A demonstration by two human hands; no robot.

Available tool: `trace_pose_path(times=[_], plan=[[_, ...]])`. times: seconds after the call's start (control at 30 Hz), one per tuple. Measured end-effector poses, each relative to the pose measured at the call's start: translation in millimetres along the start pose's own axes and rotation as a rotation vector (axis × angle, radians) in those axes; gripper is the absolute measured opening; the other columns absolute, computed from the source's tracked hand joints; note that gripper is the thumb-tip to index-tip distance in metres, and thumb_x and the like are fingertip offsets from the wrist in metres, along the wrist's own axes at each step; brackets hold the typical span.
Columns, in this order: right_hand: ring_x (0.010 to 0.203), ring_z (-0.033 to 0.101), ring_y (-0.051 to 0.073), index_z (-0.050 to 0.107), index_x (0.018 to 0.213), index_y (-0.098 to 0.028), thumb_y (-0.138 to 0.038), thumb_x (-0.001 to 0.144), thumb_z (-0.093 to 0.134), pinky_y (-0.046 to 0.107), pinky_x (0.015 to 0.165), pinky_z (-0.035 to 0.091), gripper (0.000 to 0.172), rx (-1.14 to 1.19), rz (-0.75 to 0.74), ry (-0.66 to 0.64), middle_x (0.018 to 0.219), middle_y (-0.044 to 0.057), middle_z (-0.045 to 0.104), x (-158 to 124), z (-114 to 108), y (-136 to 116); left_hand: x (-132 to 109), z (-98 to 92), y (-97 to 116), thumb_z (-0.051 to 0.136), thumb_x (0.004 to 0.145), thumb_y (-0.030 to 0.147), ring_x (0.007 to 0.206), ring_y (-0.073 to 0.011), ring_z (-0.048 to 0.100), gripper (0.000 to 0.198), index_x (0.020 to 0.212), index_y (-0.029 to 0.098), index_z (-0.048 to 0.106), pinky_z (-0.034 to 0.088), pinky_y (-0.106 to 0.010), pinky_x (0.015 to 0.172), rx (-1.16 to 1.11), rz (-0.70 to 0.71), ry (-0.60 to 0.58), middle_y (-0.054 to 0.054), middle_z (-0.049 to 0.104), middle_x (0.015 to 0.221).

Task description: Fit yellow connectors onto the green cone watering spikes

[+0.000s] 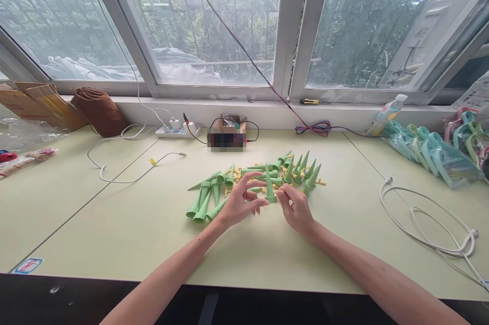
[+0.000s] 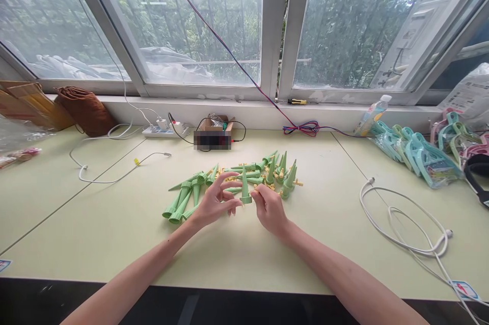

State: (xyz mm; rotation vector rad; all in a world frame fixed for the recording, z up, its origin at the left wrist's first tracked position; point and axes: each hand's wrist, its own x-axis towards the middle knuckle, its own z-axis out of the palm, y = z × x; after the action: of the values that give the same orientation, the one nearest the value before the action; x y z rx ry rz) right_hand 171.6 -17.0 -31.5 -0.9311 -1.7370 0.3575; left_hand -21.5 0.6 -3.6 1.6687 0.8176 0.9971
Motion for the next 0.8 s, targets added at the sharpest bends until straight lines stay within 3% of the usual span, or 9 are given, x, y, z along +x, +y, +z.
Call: trace_pose_path(times=[0.17,0.27,0.4,0.53,0.67,0.8], plan=[[0.051,0.034,0.012,0.038,0.070,-0.023,-0.028,0.102,0.042,0.025,0.050,0.029,0.032,0.017,0.068,-0.021,0.059,-0.004,0.039,-1.3,0.7,1.7,-3.1,1.1,-20.1,0.071,0.087,0.027,0.053,-0.0077,0.064,0.052,0.132,0.028,0.045,0.058,-0.025,0.058,0.439,0.386,0.110,-0.010,0.071,0.113],[0.050,0.036,0.013,0.040,0.071,-0.024,-0.030,0.102,0.040,0.026,0.049,0.031,0.032,0.031,0.097,-0.018,0.058,-0.003,0.042,-2.1,1.5,1.4,-3.5,3.2,-22.3,0.068,0.090,0.026,0.054,-0.0078,0.064,0.051,0.134,0.028,0.043,0.057,-0.022,0.056,0.487,0.470,0.133,-0.010,0.072,0.112],[0.049,0.038,0.014,0.044,0.073,-0.024,-0.032,0.103,0.038,0.027,0.049,0.032,0.031,0.029,0.108,0.015,0.059,-0.002,0.043,-2.1,2.1,-0.1,-3.0,7.0,-12.6,0.069,0.088,0.033,0.052,-0.0055,0.062,0.048,0.129,0.026,0.045,0.056,-0.021,0.053,0.360,0.352,0.139,-0.011,0.066,0.119],[0.052,0.040,0.013,0.047,0.077,-0.022,-0.030,0.103,0.040,0.025,0.051,0.033,0.028,-0.018,0.043,0.047,0.061,-0.003,0.043,-1.6,1.8,-1.6,-1.1,7.8,-4.9,0.052,0.097,0.041,0.041,-0.0032,0.053,0.026,0.113,0.021,0.052,0.044,-0.015,0.039,0.100,0.155,0.169,-0.002,0.064,0.088],[0.058,0.042,0.013,0.050,0.079,-0.021,-0.024,0.103,0.042,0.024,0.055,0.035,0.025,-0.062,-0.095,0.038,0.067,-0.001,0.047,-1.6,1.4,-1.5,1.0,6.5,1.2,0.046,0.097,0.052,0.031,-0.0052,0.047,0.035,0.107,0.018,0.051,0.032,-0.014,0.030,-0.131,-0.017,0.056,0.002,0.062,0.065],[0.060,0.043,0.014,0.054,0.084,-0.021,-0.021,0.102,0.041,0.025,0.056,0.037,0.022,-0.072,-0.167,-0.023,0.071,0.001,0.050,-2.9,1.1,0.5,1.8,6.2,9.7,0.050,0.095,0.055,0.032,-0.0087,0.051,0.042,0.111,0.017,0.049,0.038,-0.017,0.034,-0.211,-0.136,-0.038,0.002,0.063,0.058]])
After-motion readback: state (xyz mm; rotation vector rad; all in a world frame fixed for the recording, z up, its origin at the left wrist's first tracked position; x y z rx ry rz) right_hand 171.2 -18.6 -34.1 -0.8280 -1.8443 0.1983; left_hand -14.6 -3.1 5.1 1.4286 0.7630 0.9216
